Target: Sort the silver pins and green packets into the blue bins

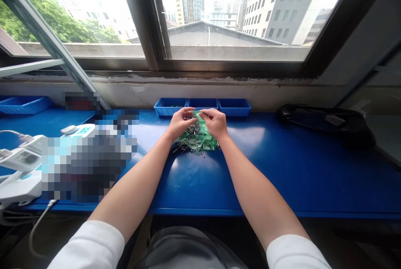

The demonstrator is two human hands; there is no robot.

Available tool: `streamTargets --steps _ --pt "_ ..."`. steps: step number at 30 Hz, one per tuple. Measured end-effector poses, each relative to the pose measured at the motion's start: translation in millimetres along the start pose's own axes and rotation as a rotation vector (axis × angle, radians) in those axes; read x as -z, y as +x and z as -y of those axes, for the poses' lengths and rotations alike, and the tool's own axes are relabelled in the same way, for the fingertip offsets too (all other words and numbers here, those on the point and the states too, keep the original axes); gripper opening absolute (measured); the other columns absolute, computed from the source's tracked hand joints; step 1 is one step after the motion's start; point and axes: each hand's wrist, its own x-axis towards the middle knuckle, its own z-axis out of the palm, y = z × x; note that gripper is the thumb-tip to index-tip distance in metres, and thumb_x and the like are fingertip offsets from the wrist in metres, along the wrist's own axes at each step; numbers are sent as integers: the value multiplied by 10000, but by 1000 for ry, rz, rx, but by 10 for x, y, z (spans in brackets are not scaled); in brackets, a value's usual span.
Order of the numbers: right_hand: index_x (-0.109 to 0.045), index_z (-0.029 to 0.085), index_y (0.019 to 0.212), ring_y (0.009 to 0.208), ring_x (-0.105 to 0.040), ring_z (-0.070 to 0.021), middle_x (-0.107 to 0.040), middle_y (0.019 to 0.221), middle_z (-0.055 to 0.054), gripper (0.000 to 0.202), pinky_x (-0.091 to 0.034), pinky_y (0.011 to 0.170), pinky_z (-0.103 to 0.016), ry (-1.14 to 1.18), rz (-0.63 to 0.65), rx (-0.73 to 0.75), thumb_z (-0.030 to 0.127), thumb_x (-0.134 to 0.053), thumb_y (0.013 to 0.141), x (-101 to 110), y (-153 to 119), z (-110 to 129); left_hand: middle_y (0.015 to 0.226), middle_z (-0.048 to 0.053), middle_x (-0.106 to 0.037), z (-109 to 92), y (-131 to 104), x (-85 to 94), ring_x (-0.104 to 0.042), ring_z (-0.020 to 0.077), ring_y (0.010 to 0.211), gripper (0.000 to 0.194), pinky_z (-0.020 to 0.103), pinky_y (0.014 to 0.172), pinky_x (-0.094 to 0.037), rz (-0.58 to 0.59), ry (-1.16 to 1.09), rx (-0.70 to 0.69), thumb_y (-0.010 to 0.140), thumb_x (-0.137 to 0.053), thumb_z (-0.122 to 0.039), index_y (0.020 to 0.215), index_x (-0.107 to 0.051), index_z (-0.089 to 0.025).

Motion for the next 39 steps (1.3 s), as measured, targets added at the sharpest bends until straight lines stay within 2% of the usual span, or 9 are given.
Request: streamTargets --steps 5,11,14,18,23,26,30,34,39 --pt "-757 201 872 646 -576 -131 -711 783 -29 231 -461 608 -277 84 -1 -82 391 -688 760 -8 22 -24 851 58 -702 12 12 -12 -637 185 803 342 321 751 -490 70 -178 20 617 -775 -326 888 -676 -142" --pt "-748 216 779 937 -636 -201 -729 939 -59 79 -488 651 -285 50 113 2 240 -709 715 5 -15 22 1084 63 -679 17 27 28 -623 222 1006 119 356 861 -478 -151 65 -107 645 -726 -215 760 -712 -188" --pt "-742 221 765 992 -627 -206 -723 1011 -57 81 -504 694 -297 5 140 -6 200 -681 714 11 -32 9 1196 61 -638 17 30 40 -613 219 1036 124 347 839 -479 -205 123 -147 646 -684 -143 757 -709 -192" --pt "-733 208 815 819 -639 -185 -720 953 -58 131 -478 596 -283 -5 107 -96 292 -657 748 2 -29 -39 1011 54 -699 17 29 21 -639 202 939 120 332 799 -469 -176 112 -124 692 -691 -201 812 -699 -192" --pt "-670 188 1043 556 -542 -127 -692 757 -26 361 -445 550 -283 24 43 -214 410 -643 760 -12 -15 -67 703 -26 -651 20 29 -20 -595 125 631 380 259 631 -451 -161 -52 -58 711 -724 -297 1058 -590 -214" --pt "-634 177 1103 591 -565 -140 -689 747 -26 408 -458 588 -291 14 20 -216 408 -625 767 -8 -16 -62 654 -32 -605 43 47 -23 -554 110 577 221 237 571 -428 -222 -58 -69 752 -680 -326 915 -596 -201" --pt "-653 168 1045 651 -597 -158 -689 765 -38 361 -473 622 -295 -28 30 -200 390 -610 764 3 -29 -55 787 33 -667 120 113 52 -607 150 711 178 281 691 -484 -398 50 -47 755 -664 -331 835 -640 -174" --pt "-665 178 1022 693 -612 -166 -697 786 -38 322 -486 649 -297 -94 89 -159 364 -587 772 8 -49 -41 1101 97 -672 164 182 190 -617 207 946 415 340 879 -475 -473 93 7 746 -659 -341 1122 -630 -168" --pt "-665 189 1048 770 -623 -181 -704 804 -33 302 -494 746 -317 -192 150 -82 305 -565 788 5 -68 -49 1330 128 -557 107 207 276 -373 358 1302 667 539 1074 -264 -457 327 180 722 -662 -374 1350 -501 -214"
